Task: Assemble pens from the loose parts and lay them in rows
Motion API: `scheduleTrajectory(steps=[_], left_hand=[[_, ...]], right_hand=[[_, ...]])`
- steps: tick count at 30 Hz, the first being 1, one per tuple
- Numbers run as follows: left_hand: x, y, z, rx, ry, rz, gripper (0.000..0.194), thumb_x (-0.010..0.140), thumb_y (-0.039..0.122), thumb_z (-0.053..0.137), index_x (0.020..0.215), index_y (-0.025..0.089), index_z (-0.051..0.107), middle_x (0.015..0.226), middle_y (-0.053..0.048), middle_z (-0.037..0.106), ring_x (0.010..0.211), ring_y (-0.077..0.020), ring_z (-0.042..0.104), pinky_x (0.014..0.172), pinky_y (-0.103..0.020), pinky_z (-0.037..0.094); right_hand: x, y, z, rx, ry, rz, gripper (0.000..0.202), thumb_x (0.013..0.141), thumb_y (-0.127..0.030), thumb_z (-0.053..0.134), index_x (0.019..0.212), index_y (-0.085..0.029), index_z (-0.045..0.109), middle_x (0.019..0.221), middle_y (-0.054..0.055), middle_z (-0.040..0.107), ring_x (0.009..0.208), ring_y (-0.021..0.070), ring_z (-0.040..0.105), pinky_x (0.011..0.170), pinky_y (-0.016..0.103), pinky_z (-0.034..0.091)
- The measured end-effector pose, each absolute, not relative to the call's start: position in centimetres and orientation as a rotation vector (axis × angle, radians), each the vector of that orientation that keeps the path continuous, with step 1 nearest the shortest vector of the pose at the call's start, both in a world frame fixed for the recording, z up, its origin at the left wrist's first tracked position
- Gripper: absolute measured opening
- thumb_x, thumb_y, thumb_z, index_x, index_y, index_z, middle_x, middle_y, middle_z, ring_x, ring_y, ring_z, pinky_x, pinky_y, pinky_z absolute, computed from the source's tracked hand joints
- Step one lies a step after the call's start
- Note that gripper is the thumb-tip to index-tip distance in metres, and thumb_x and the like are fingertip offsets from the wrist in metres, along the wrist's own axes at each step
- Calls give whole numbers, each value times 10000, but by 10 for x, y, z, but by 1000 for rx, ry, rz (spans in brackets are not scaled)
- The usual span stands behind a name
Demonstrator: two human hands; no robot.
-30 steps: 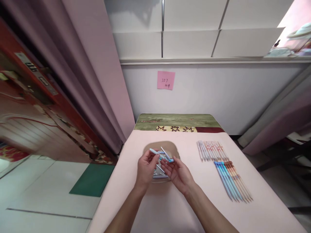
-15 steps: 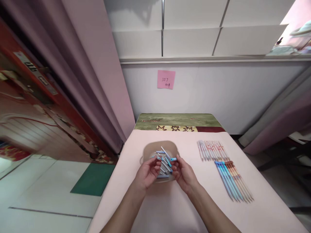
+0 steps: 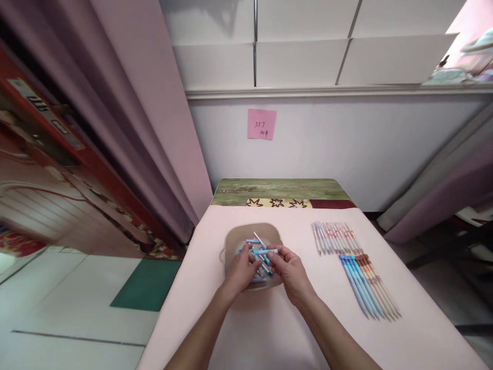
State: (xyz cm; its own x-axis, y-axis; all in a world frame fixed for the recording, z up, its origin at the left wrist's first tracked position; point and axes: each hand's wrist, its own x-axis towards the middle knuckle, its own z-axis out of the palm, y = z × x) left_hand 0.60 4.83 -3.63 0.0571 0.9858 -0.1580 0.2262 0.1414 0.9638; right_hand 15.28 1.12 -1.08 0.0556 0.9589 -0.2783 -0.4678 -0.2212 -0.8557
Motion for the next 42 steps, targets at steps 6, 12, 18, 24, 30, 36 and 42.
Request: scheduleTrajectory(steps=[6, 12, 18, 24, 30, 36, 42], left_hand=[[16, 30, -10, 926, 999, 960, 352, 684, 217, 710, 1024, 164, 635, 884, -56, 649, 605, -110, 573, 527, -216, 438], [21, 16, -2, 373, 794, 1114, 134, 750, 168, 694, 867, 117, 653, 716, -25, 647, 568, -64, 568, 527, -148, 460], [15, 17, -5, 104, 639, 992, 161, 869, 198, 530, 821, 86, 635, 658, -41, 622, 490, -72, 534, 436, -160, 423], [11, 14, -7, 98, 536, 981, 192, 872, 198, 486, 777, 83, 608, 670, -53, 592, 502, -80, 511, 412, -173, 389], [-7, 19, 3, 118, 622, 1054, 151, 859, 164, 502, 788, 90, 613, 728, -69, 621, 492, -57, 495, 391, -143, 391], [-35, 23, 16, 9, 658, 1210, 206, 919, 163, 443, 802, 79, 589, 711, -49, 595, 459, -18, 461, 345, -81, 353], [-49, 20, 12, -88, 638, 1324, 204, 949, 156, 384, 893, 96, 571, 772, -40, 596, 476, -9, 467, 364, -78, 380]], right_hand=[[153, 11, -10, -1194, -814, 1312, 341, 653, -404, 754, 837, -155, 610, 583, -51, 551, 483, 74, 439, 464, 194, 345], [144, 5, 5, -1161, -1003, 1295, 261, 705, -317, 718, 893, -163, 622, 631, -37, 586, 529, 89, 504, 533, 217, 417], [143, -5, 20, -1062, -854, 1449, 226, 756, -275, 647, 956, -180, 606, 772, -10, 622, 640, 104, 576, 625, 229, 456], [144, -3, 12, -970, -582, 1569, 202, 709, -265, 670, 876, -173, 604, 949, 58, 674, 872, 161, 645, 807, 281, 501], [150, 1, 7, -1013, -502, 1520, 358, 723, -424, 720, 937, -173, 580, 832, 63, 697, 771, 172, 681, 722, 289, 550], [163, 5, 6, -1086, -580, 1450, 387, 722, -513, 705, 779, -161, 556, 716, 57, 698, 531, 106, 612, 462, 187, 488], [164, 22, -1, -1109, -701, 1564, 339, 695, -480, 695, 761, -174, 562, 727, 33, 673, 580, 116, 606, 503, 206, 481]])
